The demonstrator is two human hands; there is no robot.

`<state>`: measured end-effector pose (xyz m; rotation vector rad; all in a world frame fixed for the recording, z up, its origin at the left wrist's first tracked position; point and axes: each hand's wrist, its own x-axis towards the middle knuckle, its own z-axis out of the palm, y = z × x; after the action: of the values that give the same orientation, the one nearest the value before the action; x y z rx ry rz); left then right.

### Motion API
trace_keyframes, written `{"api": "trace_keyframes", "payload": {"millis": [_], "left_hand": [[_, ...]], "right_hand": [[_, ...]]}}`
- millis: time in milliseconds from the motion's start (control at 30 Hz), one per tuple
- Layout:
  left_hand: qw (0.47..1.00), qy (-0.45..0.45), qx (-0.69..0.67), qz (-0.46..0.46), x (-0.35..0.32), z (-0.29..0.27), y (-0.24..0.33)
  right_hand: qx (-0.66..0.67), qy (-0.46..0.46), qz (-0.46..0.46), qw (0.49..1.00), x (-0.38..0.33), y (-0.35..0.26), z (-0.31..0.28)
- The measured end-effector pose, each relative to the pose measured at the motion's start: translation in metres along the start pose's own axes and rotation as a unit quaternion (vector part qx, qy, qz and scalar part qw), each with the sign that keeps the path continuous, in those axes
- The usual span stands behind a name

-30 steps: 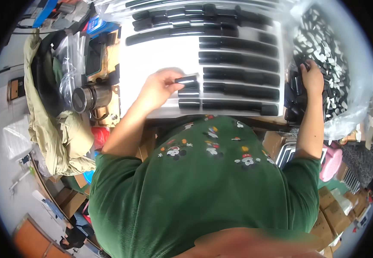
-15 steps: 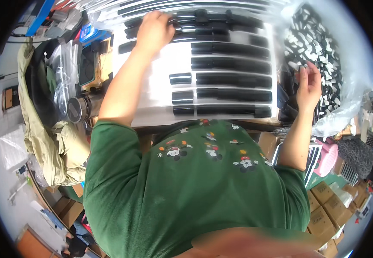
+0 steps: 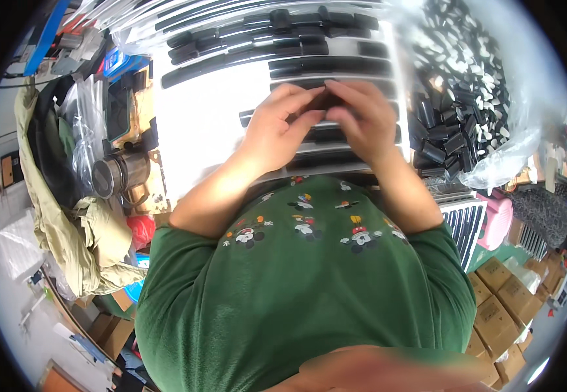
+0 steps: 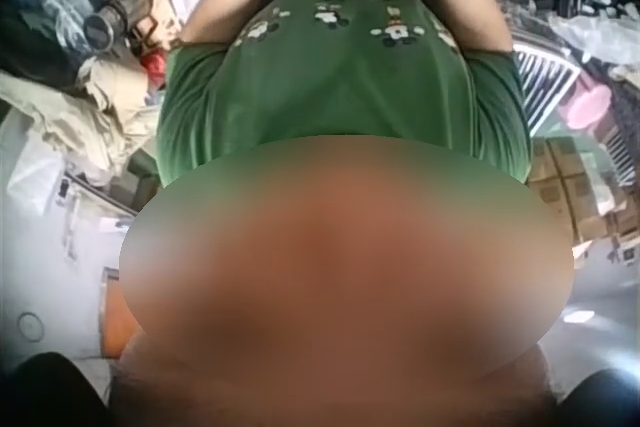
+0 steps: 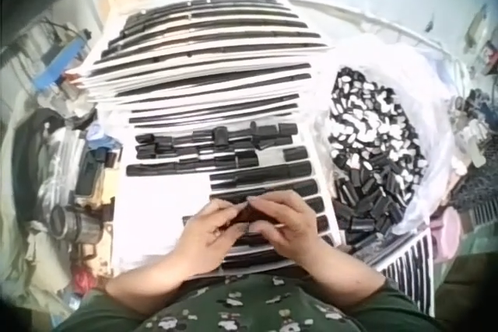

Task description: The person is manually assembling small black plastic components by attaching white pieces.

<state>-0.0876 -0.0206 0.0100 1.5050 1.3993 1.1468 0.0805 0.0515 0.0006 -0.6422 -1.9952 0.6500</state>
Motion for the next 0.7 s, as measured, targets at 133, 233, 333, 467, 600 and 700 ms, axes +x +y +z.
{"api": "trace_keyframes", "payload": {"millis": [133, 233, 333, 467, 600, 700], "left_hand": [[0.918, -0.023, -0.343, -0.2, -0.009, 0.02, -0.019], [0.898, 0.007, -0.396, -0.19, -0.014, 0.036, -0.02], [0.922, -0.003, -0.332, -0.202, -0.01, 0.037, -0.015], [0.986, 0.106, -0.09, -0.096, -0.012, 0.012, -0.047], [0.978, 0.141, 0.091, -0.127, -0.009, -0.068, -0.069], [0.985, 0.047, 0.117, -0.119, -0.007, -0.087, -0.092]], "right_hand": [[-0.04, -0.076, 0.026, 0.996, -0.008, -0.01, -0.001], [-0.089, -0.096, 0.046, 0.99, -0.022, -0.004, -0.002], [-0.179, -0.088, 0.024, 0.98, -0.027, -0.003, -0.007], [-0.106, -0.142, 0.098, 0.979, -0.015, -0.007, -0.018], [-0.162, 0.01, 0.265, 0.951, -0.003, 0.057, -0.079], [-0.278, 0.116, 0.293, 0.907, 0.007, 0.118, -0.141]]}}
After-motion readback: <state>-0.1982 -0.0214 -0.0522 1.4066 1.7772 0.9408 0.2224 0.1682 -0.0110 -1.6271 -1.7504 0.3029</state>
